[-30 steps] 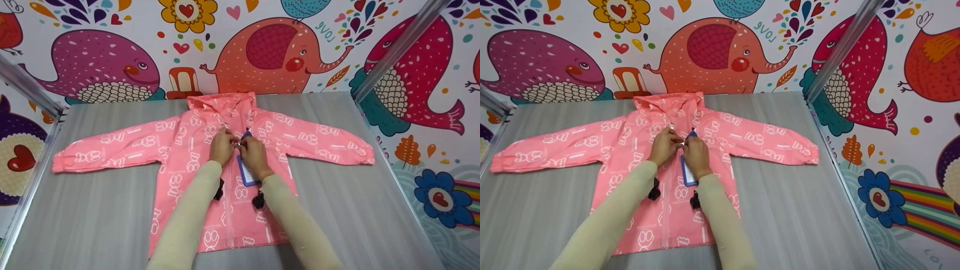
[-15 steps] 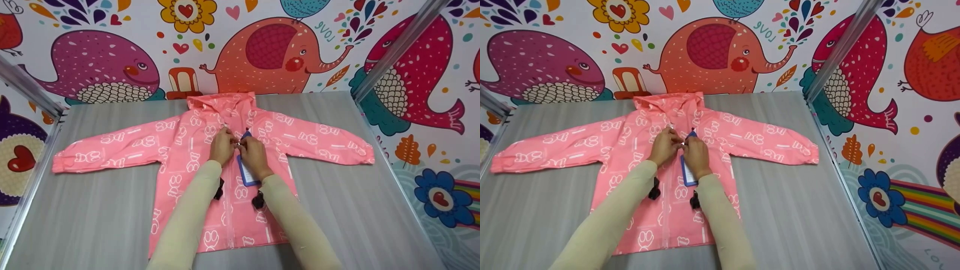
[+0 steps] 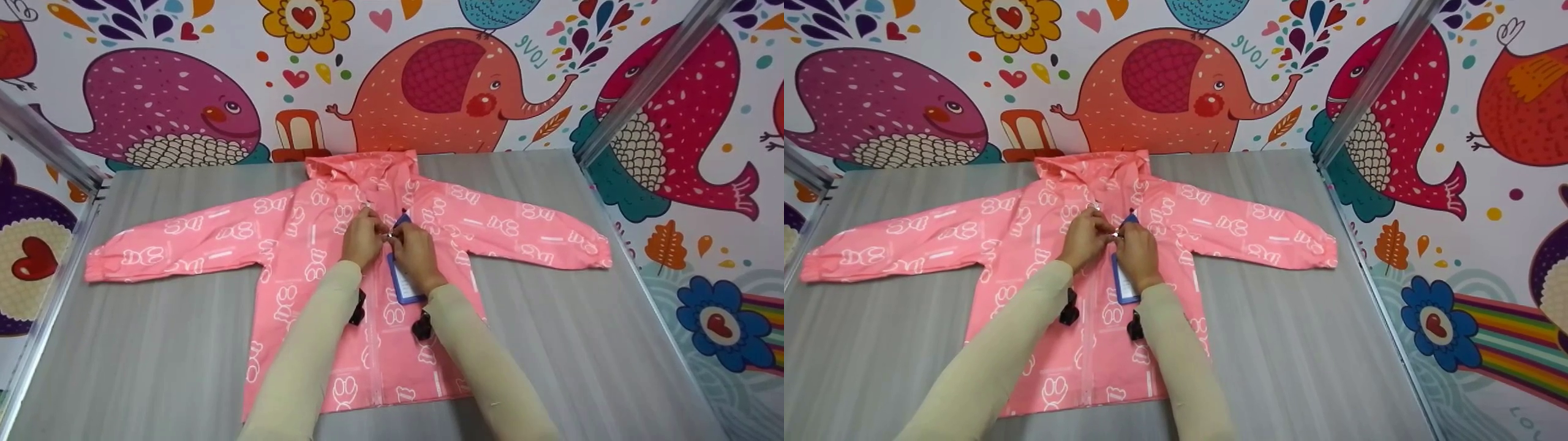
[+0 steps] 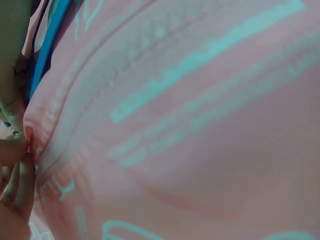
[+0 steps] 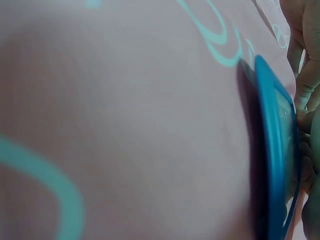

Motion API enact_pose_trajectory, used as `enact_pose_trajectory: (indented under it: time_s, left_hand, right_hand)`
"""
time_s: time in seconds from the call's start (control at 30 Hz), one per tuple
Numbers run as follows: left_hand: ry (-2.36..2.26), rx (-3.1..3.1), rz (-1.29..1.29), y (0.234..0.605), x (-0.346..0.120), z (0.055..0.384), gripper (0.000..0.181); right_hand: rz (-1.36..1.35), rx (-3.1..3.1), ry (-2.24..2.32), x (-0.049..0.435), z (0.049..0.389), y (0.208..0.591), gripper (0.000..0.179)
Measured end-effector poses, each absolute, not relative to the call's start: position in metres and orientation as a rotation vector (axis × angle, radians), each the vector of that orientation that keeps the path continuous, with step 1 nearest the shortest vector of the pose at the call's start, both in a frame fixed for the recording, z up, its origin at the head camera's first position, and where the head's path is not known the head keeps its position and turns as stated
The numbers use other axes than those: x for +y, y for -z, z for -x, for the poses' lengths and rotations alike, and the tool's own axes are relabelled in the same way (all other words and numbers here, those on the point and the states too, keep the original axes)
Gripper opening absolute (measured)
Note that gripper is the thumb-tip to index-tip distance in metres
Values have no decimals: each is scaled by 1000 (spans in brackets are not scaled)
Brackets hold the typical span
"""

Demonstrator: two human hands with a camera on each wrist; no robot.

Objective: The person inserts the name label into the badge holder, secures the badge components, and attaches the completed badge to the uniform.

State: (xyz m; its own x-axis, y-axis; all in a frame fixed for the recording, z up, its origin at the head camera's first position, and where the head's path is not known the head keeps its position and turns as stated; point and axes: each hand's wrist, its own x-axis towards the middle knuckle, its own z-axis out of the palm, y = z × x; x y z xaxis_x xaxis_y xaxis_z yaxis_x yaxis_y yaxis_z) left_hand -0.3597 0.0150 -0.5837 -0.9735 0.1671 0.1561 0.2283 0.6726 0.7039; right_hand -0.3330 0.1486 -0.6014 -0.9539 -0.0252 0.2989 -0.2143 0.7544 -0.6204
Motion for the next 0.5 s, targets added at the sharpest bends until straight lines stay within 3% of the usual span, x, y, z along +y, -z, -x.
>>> enact_pose_trajectory:
  time_s: [0.5]
  left_hand:
    - [1191, -2763, 343, 584, 15, 358, 10]
  right_hand:
    - [-196, -2688, -942, 149, 333, 603, 8]
